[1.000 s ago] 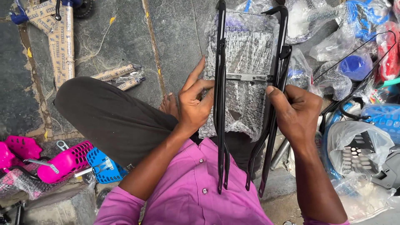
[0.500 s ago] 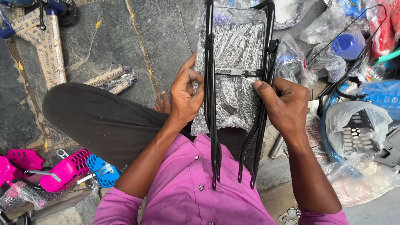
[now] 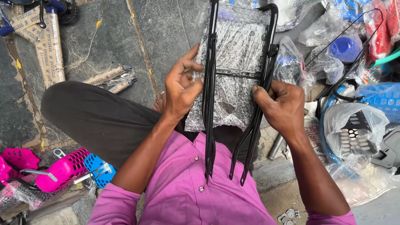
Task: Unpack and prepare bicycle parts including a seat, carrier, and fenders.
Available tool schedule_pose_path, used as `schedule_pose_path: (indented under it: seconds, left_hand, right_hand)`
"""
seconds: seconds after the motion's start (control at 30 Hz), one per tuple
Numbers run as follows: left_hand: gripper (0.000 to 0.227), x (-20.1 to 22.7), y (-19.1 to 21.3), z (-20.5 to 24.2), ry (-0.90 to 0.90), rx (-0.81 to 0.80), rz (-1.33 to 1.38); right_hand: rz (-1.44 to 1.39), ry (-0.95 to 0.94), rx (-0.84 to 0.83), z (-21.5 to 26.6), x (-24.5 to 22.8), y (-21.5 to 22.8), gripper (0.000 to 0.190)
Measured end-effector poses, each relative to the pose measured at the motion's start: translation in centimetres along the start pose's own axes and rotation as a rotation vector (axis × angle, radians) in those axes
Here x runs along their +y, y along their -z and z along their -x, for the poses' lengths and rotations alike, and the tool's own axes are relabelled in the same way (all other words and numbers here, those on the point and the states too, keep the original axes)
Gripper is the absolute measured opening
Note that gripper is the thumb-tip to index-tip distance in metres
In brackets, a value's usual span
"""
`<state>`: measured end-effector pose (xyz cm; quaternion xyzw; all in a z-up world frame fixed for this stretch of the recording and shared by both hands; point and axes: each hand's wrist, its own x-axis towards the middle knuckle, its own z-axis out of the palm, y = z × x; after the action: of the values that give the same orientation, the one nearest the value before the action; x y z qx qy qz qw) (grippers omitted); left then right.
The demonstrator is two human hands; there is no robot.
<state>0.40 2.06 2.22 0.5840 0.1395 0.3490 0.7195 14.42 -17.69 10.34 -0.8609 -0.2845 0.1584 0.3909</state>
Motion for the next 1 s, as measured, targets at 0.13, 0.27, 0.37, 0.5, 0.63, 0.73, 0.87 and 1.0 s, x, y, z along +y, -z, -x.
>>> schedule_pose_path:
  seconds: [0.13,0.27,0.37,0.5,0.63,0.73,0.87,1.0]
  left_hand:
    - [0.031,-0.1,0.4,-0.8,0.019,-0.018,0.182]
    - [0.031,0.2,-0.2,-1.2,0.119,0.075,0.244]
    - [0.026,0.0,-0.6,-1.2,0.051,0.108,0.23]
    - [0.026,-0.7,-0.6,-0.4,0.192,0.153,0.304]
    - [0.025,-0.8,-0.4,0.0,0.174,0.151,0.349]
    - [0.024,-0.6,-0.2,0.1,0.178,0.141,0.346]
    - [0.024,0.0,-0.2,0.2,0.167,0.123,0.34]
    - [0.032,-0.1,-0.3,0.3,0.17,0.096,0.379]
  right_hand:
    - [0.088,0.0,-0.026,0.3,-0.2,0.4,0.047]
    - [0.118,-0.038,-0.028,0.7,-0.7,0.4,0.044]
    - [0.125,-0.011,0.004,1.3,-0.7,-0.3,0.043]
    - [0.172,0.004,0.076,1.9,-1.0,-0.7,0.04]
    - [0.125,0.067,0.117,1.6,-0.4,-0.9,0.04]
    - [0.143,0.098,0.146,1.3,0.1,-1.2,0.043]
    - [0.181,0.171,0.158,0.9,-0.1,-1.6,0.039]
    - [0.284,0.148,0.172,0.5,0.4,-1.7,0.041]
